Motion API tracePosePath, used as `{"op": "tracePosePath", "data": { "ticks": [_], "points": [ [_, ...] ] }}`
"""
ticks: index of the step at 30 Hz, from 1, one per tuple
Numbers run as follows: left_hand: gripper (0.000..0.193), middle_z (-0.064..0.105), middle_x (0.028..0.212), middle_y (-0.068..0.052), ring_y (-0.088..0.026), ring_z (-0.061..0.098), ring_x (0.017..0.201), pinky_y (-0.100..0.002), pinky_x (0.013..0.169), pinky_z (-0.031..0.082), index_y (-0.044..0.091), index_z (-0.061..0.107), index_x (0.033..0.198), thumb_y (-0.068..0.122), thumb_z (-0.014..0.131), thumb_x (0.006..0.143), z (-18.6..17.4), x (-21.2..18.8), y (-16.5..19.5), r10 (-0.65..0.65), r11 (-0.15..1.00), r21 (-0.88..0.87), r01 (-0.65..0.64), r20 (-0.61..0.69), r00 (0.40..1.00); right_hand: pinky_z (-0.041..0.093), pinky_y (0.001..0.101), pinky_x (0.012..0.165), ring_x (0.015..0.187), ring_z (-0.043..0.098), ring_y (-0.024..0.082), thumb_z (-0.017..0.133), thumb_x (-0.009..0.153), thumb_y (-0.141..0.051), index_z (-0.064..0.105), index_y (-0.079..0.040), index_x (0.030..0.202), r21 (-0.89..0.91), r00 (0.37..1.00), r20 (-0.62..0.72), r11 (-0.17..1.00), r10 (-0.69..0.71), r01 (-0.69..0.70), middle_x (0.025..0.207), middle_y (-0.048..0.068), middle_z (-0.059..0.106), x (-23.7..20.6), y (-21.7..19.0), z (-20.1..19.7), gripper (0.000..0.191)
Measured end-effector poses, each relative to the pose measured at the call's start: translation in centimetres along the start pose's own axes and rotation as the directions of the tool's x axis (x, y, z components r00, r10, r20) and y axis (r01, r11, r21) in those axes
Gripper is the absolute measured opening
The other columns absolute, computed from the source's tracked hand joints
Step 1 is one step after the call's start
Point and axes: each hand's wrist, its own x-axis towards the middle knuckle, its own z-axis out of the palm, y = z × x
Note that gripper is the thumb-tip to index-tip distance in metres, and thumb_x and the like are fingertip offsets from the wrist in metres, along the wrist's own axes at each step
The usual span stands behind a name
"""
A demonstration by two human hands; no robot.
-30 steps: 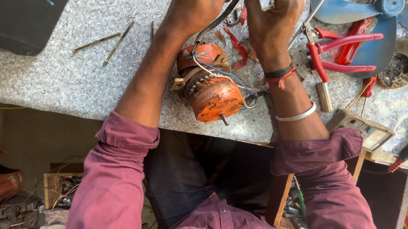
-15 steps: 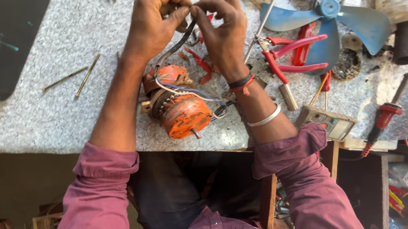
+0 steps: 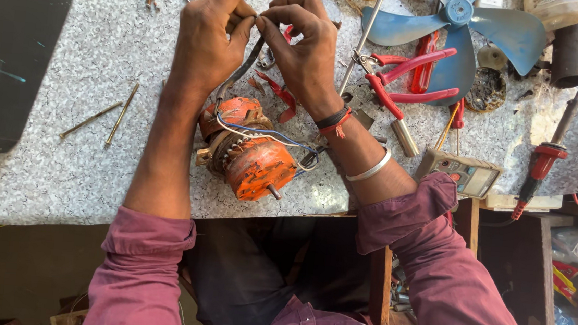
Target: The person works on an orange electrical motor at a cluttered workbench. They strip wire insulation, twist wires together, and wrap connections with red tape while handling pliers and a multimeter nearby.
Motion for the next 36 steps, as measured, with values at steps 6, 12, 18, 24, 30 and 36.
{"op": "tracePosePath", "data": {
  "ticks": [6,12,18,24,30,36],
  "points": [
    [0.037,0.073,0.093,-0.011,-0.029,0.075,0.086,-0.042,0.074,0.057,0.009,0.063,0.13,-0.007,0.073,0.098,-0.4,0.5,0.8,0.088,0.983,0.161,-0.091,0.029,0.996,0.058,0.0312,0.082,0.094,0.072,0.016,0.082,0.094,-0.008,0.078,-0.003,0.101,0.033,1.0,-0.017,0.999,-0.022,0.023,0.108,0.006,0.071,-0.1,-0.2,0.0,0.01],
    [0.033,0.075,0.096,-0.012,-0.03,0.076,0.088,-0.04,0.074,0.058,0.005,0.064,0.13,-0.005,0.074,0.1,-0.4,0.2,0.4,0.106,0.987,0.12,-0.11,0.037,0.994,0.056,0.0305,0.076,0.092,0.071,0.016,0.083,0.093,-0.007,0.079,-0.002,0.098,-0.013,1.0,-0.013,1.0,-0.001,0.001,0.103,0.006,0.072,0.1,0.3,-0.1,0.008],
    [0.008,0.079,0.091,-0.009,-0.016,0.08,0.085,-0.028,0.073,0.062,-0.001,0.071,0.102,0.001,0.079,0.103,0.8,-0.3,-1.3,-0.146,0.968,-0.211,0.137,-0.027,0.989,0.054,0.022,0.061,0.072,0.068,0.01,0.081,0.096,-0.01,0.081,-0.003,0.103,0.287,0.942,0.179,0.901,0.283,-0.326,0.098,0.004,0.075,0.8,1.7,-1.2,0.01],
    [0.008,0.079,0.087,-0.008,-0.014,0.079,0.08,-0.026,0.071,0.061,-0.002,0.074,0.097,0.0,0.081,0.098,1.4,-0.5,-2.0,-0.142,0.965,-0.229,0.124,-0.06,0.988,0.063,0.0225,0.08,0.096,0.075,0.01,0.079,0.093,0.001,0.08,0.001,0.105,0.242,0.971,0.17,0.948,0.17,-0.208,0.113,0.009,0.077,0.6,2.4,-1.0,0.013],
    [0.006,0.08,0.089,-0.008,-0.014,0.079,0.081,-0.026,0.072,0.062,-0.001,0.076,0.098,0.001,0.081,0.098,1.3,-0.5,-2.0,-0.13,0.97,-0.213,0.116,-0.049,0.99,0.065,0.0233,0.072,0.086,0.076,0.01,0.082,0.091,-0.004,0.08,0.0,0.1,0.085,0.976,0.147,0.981,0.162,-0.176,0.108,0.009,0.079,0.6,1.8,-1.2,0.01],
    [0.005,0.079,0.089,-0.009,-0.013,0.078,0.081,-0.026,0.073,0.062,-0.002,0.076,0.098,0.002,0.08,0.099,1.3,-0.4,-2.0,-0.152,0.953,-0.271,0.135,-0.042,0.987,0.064,0.0256,0.075,0.093,0.077,0.014,0.083,0.094,-0.003,0.08,0.001,0.103,0.042,0.985,0.169,0.998,0.046,-0.054,0.112,0.01,0.078,0.6,1.7,-1.4,0.011]
  ]
}}
